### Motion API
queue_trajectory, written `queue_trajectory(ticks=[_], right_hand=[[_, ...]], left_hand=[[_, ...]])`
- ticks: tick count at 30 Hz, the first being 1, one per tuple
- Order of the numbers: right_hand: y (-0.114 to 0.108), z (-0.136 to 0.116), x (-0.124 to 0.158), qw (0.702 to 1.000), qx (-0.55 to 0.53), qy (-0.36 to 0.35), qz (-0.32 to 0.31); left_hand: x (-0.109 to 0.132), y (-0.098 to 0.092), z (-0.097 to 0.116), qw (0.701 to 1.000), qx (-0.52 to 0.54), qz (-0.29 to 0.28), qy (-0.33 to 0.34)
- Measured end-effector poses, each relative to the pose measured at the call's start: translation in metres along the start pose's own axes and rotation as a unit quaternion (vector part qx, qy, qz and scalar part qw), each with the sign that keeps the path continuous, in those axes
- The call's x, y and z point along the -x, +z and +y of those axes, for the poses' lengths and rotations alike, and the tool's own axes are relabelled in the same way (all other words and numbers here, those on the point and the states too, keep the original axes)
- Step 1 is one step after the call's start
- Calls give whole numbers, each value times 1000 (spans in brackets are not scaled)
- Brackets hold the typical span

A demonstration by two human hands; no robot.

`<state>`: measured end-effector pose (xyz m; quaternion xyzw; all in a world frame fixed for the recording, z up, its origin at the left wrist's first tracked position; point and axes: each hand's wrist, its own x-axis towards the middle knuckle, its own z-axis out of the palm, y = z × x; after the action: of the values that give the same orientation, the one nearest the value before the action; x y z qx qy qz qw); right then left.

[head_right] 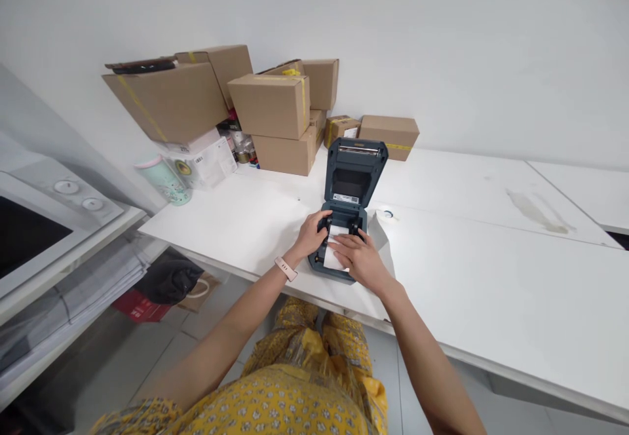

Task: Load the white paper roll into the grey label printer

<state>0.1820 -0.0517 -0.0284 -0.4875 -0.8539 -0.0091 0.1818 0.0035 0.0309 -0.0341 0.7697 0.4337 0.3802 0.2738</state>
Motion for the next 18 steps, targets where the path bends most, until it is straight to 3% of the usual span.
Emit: queue_trajectory(ticks=[6, 18], right_hand=[[10, -24, 19, 995, 43, 21, 90], [22, -59, 36, 986, 51, 46, 149]], left_hand=[[1, 1, 1, 1000, -10, 6, 0], [1, 2, 1, 1000, -9, 4, 2]])
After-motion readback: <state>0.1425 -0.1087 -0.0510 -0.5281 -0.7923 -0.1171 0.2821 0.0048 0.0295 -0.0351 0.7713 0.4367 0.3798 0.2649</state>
